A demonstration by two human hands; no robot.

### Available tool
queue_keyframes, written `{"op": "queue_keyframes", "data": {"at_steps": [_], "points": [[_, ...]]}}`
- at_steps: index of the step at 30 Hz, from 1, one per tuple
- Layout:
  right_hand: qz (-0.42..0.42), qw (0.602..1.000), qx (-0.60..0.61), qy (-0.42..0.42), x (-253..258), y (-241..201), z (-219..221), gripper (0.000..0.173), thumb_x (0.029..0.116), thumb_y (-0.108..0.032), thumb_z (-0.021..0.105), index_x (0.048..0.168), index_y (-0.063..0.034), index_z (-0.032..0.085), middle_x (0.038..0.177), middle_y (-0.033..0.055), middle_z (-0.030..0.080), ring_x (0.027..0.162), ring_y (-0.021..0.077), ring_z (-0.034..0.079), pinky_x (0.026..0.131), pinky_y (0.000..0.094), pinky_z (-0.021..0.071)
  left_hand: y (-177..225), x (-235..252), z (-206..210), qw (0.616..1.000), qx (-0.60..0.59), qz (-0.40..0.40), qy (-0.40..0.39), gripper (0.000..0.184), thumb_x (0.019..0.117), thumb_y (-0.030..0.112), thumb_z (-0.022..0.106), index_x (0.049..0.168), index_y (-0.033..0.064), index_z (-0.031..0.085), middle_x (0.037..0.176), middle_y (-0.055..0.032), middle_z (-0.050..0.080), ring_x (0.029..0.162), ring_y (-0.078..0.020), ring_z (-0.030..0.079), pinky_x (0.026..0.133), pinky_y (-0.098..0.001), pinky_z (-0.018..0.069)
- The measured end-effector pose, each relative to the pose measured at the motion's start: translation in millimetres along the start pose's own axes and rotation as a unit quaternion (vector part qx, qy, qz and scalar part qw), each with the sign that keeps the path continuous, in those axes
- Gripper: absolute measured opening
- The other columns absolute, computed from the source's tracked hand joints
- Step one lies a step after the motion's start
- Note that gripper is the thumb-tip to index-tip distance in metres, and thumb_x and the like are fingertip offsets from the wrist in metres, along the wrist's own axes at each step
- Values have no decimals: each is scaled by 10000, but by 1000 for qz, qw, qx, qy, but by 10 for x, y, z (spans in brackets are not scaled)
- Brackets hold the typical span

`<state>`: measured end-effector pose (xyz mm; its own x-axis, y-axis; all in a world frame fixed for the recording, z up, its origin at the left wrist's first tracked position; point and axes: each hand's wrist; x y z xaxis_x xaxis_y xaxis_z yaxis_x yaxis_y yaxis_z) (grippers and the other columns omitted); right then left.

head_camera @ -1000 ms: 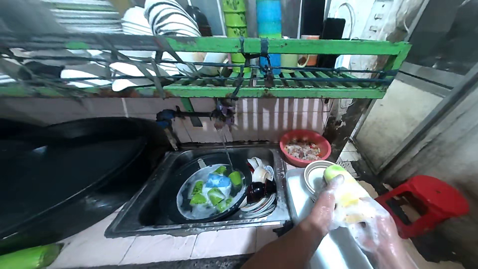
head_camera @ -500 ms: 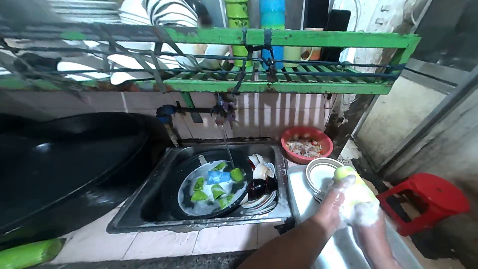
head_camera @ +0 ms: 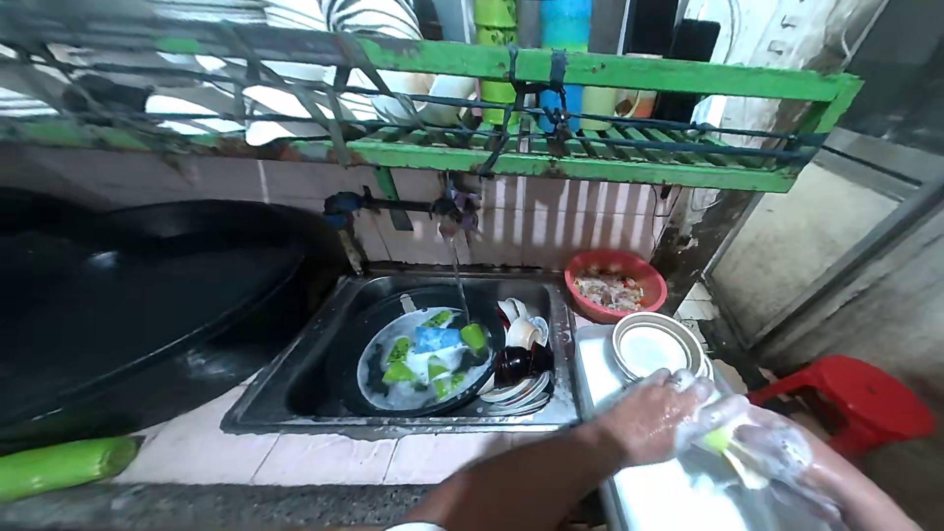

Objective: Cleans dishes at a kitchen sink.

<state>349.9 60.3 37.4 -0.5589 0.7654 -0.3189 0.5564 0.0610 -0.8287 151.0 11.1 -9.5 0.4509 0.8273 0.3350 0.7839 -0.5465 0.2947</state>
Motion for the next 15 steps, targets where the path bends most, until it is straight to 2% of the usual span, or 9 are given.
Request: {"op": "queue_keyframes", "data": {"at_steps": [4, 5, 6, 8, 9, 11, 12, 13, 15], "points": [[-60, 996, 70, 5, 5, 72, -204, 452, 887, -393, 602, 1244, -124, 668, 937, -2, 729, 772, 88, 690, 667, 283, 595, 55, 12, -146, 992, -8, -120, -41, 675, 903, 176, 721, 1520, 125, 451, 1303, -188, 616, 1130, -368, 633, 958, -535, 516], [-51, 995, 17, 81, -16, -14, -62, 447, 932, -426, 580, 1261, -130, 645, 952, 23, 712, 802, 117, 682, 694, 319, 587, 162, 56, -159, 986, -26, -158, -45, 627, 910, 201, 709, 1485, 103, 479, 1288, -192, 617, 1116, -366, 639, 944, -535, 524], [-32, 984, -37, 172, -51, -126, 128, 457, 993, -373, 607, 1331, -65, 602, 1067, 138, 700, 941, 237, 683, 828, 461, 568, 279, 114, -184, 976, -73, -200, -53, 583, 917, 212, 698, 1453, 82, 507, 1298, -200, 605, 1131, -367, 631, 945, -541, 521], [-104, 930, -75, 345, 10, -101, 421, 451, 953, -244, 639, 1294, 51, 620, 1128, 261, 694, 1040, 372, 681, 926, 592, 519, 406, 213, -210, 935, -235, -262, -31, 479, 900, 201, 718, 1335, 39, 596, 1257, -180, 637, 1130, -321, 644, 950, -522, 535], [-148, 911, -39, 383, 49, -41, 433, 408, 942, -186, 642, 1260, 69, 638, 1130, 232, 704, 1036, 304, 691, 932, 516, 544, 407, 230, -183, 899, -342, -275, -4, 487, 891, 185, 739, 1315, -3, 591, 1207, -179, 664, 1095, -277, 657, 946, -472, 539], [-198, 902, 69, 376, 98, 81, 373, 351, 946, -173, 582, 1220, 42, 623, 1087, 70, 685, 968, 68, 665, 869, 267, 577, 386, 170, -115, 758, -583, -290, 42, 523, 904, 130, 733, 1369, 10, 524, 1120, -150, 673, 965, -190, 674, 861, -366, 574], [-190, 908, 58, 369, 96, 91, 336, 351, 954, -184, 567, 1219, 37, 624, 1087, 67, 682, 973, 67, 659, 874, 265, 570, 388, 145, -106, 718, -630, -293, 36, 598, 913, 139, 727, 1437, 48, 454, 1150, -154, 661, 969, -195, 677, 855, -372, 580], [-162, 916, -13, 367, 79, 47, 305, 344, 966, -169, 577, 1220, 54, 642, 1112, 137, 693, 1017, 160, 668, 924, 356, 558, 397, 144, -108, 736, -609, -294, 21, 695, 900, 133, 740, 1492, 56, 386, 1222, -166, 638, 1036, -205, 666, 900, -380, 569], [-91, 928, -166, 321, 36, -160, 333, 331, 971, -143, 653, 1222, 72, 669, 1140, 306, 686, 1090, 455, 661, 962, 666, 482, 441, 184, -21, 863, -429, -268, 13, 705, 826, 132, 787, 1429, -31, 461, 1291, -201, 616, 1165, -242, 622, 1002, -395, 515]]}}
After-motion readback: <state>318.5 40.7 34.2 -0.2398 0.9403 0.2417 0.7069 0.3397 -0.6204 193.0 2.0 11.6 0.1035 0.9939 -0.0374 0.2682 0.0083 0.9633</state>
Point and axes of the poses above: each hand's wrist, its own x-axis towards the middle knuckle, its own z-axis out of the palm, y = z × x
